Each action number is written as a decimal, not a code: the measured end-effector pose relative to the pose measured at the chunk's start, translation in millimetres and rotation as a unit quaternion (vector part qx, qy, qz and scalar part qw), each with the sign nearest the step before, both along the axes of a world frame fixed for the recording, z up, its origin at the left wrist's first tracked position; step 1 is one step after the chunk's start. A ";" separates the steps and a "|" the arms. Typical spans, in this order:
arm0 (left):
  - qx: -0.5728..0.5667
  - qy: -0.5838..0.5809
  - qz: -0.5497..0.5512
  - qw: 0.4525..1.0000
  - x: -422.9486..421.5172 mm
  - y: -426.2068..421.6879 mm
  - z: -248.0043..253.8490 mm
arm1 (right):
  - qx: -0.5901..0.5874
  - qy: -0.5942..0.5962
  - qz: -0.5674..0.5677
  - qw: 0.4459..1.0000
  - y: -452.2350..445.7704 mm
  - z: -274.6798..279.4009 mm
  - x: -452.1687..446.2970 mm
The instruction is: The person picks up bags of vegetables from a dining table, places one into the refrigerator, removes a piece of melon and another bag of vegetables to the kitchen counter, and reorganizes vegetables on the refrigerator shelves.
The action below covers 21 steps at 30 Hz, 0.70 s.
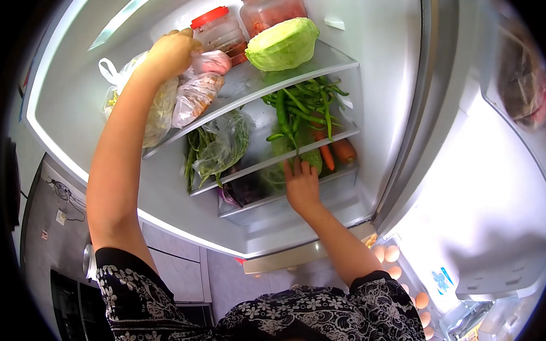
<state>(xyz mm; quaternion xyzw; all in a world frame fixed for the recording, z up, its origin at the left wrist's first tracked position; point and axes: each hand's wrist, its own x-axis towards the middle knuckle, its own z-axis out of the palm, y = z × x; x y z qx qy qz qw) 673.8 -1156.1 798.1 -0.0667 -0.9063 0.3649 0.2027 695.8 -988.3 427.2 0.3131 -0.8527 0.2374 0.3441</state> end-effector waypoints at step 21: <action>0.810 -0.136 0.022 0.570 -51.6 96.1 -53.0 | 0.041 -0.045 0.001 0.998 3.1 -3.2 0.1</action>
